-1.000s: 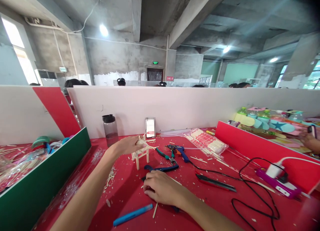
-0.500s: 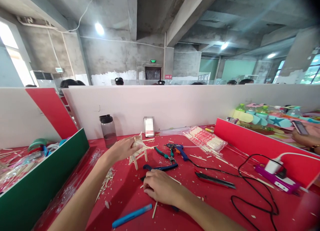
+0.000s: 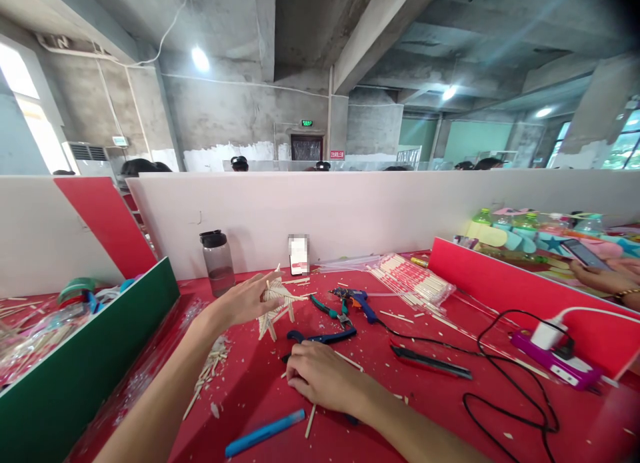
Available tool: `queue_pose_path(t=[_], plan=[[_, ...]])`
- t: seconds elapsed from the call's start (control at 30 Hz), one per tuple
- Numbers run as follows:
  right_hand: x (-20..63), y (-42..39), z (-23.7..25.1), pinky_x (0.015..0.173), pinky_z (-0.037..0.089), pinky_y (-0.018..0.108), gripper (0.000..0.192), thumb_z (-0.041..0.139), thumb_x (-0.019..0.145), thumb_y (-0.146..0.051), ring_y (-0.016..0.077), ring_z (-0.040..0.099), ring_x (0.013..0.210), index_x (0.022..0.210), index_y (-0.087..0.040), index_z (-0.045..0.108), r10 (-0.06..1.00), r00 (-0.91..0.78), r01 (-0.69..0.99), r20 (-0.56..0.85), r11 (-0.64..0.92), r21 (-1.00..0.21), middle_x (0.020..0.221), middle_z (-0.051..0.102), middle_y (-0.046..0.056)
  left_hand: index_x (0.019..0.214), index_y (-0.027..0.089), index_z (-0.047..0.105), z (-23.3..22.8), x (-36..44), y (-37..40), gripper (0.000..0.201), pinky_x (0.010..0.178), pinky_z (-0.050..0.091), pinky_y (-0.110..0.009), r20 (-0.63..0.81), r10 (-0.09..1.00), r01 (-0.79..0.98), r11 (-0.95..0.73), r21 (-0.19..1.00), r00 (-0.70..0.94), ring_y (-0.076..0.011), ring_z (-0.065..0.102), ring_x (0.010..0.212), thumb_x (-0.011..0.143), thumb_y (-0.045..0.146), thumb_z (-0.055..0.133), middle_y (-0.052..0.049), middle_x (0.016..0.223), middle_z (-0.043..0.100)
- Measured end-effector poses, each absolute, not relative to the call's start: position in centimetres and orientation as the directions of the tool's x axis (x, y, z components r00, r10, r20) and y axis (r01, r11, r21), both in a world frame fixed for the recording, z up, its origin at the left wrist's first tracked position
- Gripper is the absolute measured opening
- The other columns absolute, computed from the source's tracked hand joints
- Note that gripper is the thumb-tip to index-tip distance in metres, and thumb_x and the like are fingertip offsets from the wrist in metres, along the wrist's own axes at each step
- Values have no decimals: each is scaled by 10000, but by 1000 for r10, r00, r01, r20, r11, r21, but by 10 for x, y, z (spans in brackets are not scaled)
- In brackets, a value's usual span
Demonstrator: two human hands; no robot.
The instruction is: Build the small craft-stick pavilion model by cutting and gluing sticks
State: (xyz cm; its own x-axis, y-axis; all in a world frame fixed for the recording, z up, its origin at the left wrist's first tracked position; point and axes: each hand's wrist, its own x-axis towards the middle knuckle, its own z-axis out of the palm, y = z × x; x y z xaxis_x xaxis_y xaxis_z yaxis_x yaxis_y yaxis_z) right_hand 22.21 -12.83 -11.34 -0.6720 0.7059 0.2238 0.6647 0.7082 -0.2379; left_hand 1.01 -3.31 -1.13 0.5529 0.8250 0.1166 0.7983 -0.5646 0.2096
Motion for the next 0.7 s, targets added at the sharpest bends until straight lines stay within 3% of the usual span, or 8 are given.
queue_pose_path(t=[0.23,0.53,0.7], plan=[[222,-129,-111,856,426,279,105,630,961,-229,197,647,953,976,-176,719,697,-683,657,219,717,-233,1004,729,53,1480,262,500,-11,2,-28,661,860,489,-368,41,822,771,-548,325,567,-307,678,1008,873,514,568,-109,1316,673],[222,-128,-112,861,426,267,95,646,958,-241,193,647,968,987,-183,715,698,-683,649,217,715,-259,1007,721,52,1450,239,513,-14,1,-22,681,895,478,-377,13,830,778,-528,342,557,-304,657,1038,880,611,542,-118,1341,653],[228,-127,-105,867,444,268,79,646,958,-234,182,652,937,962,-191,711,710,-634,643,307,704,-302,990,705,41,1421,236,519,-10,6,-30,664,910,492,-378,41,847,794,-512,328,530,-277,665,1017,908,657,479,-119,1316,662]])
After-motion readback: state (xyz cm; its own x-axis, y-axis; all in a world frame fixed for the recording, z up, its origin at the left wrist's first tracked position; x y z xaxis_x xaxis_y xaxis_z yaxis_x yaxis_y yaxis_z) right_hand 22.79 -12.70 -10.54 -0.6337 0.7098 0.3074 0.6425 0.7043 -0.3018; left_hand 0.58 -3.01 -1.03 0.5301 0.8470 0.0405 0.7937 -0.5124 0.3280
